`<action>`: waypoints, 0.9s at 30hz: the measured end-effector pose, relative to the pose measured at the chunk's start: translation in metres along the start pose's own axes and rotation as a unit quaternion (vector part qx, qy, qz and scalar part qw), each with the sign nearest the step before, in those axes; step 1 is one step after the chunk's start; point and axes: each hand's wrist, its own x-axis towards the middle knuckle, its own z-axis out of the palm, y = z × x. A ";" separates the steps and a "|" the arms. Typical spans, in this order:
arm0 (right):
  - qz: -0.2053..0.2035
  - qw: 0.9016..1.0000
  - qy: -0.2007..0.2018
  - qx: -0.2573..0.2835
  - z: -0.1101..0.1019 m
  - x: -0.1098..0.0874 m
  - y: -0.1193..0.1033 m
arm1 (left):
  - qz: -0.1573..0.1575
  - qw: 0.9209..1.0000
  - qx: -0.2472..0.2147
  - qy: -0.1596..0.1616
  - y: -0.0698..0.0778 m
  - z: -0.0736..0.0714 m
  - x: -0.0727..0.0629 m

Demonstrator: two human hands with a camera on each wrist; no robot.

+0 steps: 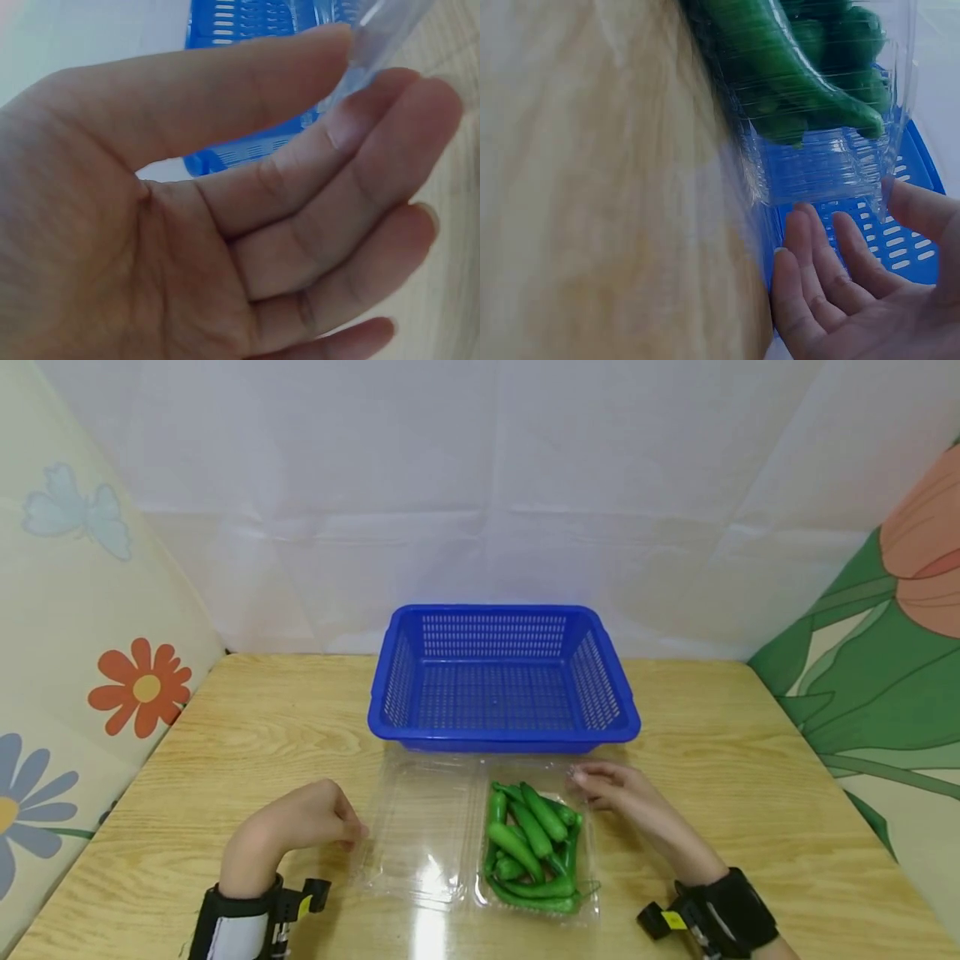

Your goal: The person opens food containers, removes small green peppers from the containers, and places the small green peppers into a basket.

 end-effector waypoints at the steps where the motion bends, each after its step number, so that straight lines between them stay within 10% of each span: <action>1: -0.001 1.000 -0.002 -0.004 0.000 0.001 0.000 | -0.003 1.000 0.003 -0.002 -0.001 0.000 0.001; 27: 0.034 0.997 -0.020 -0.066 -0.006 0.020 -0.009 | -0.049 0.999 0.012 -0.010 -0.006 0.013 0.015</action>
